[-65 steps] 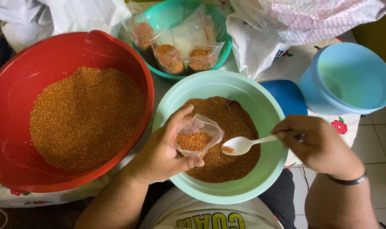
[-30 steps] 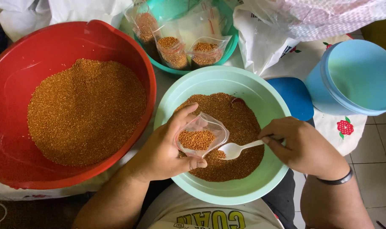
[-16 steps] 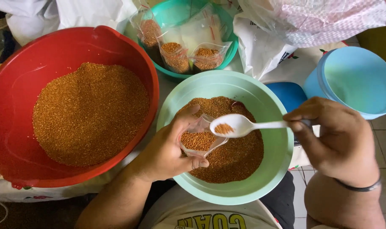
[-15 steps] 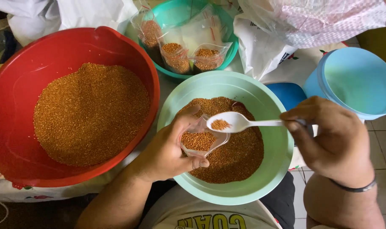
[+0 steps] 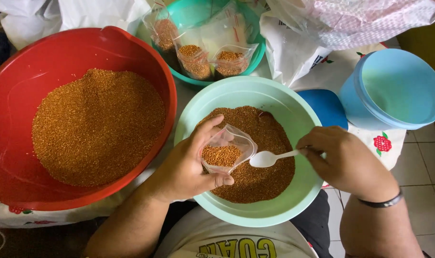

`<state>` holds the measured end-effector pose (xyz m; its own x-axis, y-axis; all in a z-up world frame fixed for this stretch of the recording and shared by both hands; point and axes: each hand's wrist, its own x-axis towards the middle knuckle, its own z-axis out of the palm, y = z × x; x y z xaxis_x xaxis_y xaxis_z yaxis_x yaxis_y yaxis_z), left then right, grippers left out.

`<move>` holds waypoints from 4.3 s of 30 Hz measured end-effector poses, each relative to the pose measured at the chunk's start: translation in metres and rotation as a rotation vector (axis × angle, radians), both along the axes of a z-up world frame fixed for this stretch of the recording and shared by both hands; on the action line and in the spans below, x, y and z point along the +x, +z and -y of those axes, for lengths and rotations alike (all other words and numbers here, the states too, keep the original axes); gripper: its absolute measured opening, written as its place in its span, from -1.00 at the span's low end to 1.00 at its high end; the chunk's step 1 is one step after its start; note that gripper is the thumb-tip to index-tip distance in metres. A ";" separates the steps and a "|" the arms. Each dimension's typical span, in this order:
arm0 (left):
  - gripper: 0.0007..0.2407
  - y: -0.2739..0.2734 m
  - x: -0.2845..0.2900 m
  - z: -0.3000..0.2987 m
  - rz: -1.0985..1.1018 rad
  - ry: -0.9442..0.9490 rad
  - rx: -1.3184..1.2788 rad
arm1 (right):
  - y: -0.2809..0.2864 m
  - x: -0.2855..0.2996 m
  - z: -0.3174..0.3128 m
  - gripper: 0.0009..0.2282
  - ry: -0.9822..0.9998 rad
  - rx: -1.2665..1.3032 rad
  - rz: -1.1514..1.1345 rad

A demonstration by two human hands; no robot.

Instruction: The person fills small plastic bags with birdseed by hand using a plastic spoon to scoop seed from a bowl, then closes the bags.

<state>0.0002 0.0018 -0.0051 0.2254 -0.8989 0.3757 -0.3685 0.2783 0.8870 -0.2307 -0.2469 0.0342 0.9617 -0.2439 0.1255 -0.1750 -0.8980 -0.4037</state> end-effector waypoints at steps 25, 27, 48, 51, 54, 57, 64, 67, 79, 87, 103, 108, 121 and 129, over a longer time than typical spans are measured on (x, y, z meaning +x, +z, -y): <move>-0.08 -0.006 0.000 0.002 0.064 0.036 -0.042 | 0.044 -0.002 -0.018 -0.94 -0.078 0.266 0.356; -0.11 -0.006 0.000 0.003 0.028 -0.005 -0.098 | 0.043 0.008 -0.026 -0.98 0.001 0.025 0.462; -0.08 0.000 -0.002 0.000 0.050 0.043 0.024 | -0.014 0.000 -0.008 -0.86 0.022 0.015 -0.097; -0.09 0.001 -0.003 0.000 0.036 0.055 0.048 | -0.003 -0.001 -0.006 -0.85 -0.004 0.143 -0.134; -0.07 -0.001 -0.003 0.000 0.030 0.058 0.060 | 0.013 -0.006 0.000 -0.86 -0.084 0.290 -0.208; -0.08 0.000 -0.002 -0.001 0.067 0.057 0.051 | 0.023 -0.013 0.009 -0.90 -0.214 0.383 -0.155; -0.09 0.001 -0.001 -0.001 0.098 0.058 0.034 | 0.049 -0.012 0.000 -0.91 -0.246 0.386 0.197; -0.08 -0.002 0.000 0.000 0.122 0.056 0.027 | 0.047 0.000 -0.012 -0.96 -0.208 0.087 0.342; -0.10 0.000 -0.001 0.001 0.065 0.034 0.056 | -0.020 0.028 0.012 -0.93 -0.246 -0.029 0.547; -0.06 0.020 0.005 0.001 -0.060 -0.165 0.066 | -0.029 0.056 0.003 -0.90 -0.235 0.184 0.093; -0.79 0.055 -0.014 0.032 0.064 0.351 0.341 | -0.016 0.056 -0.008 -0.85 -0.128 0.065 0.062; -0.84 0.048 -0.021 0.032 0.078 0.582 0.249 | -0.015 0.056 -0.011 -0.85 -0.157 0.042 0.025; -0.79 0.059 -0.032 0.015 0.478 0.464 -0.044 | -0.029 0.063 -0.004 -0.84 -0.185 -0.019 0.026; -0.80 0.041 -0.024 -0.009 1.082 0.334 -0.287 | -0.028 0.064 -0.005 -0.85 -0.201 0.017 -0.001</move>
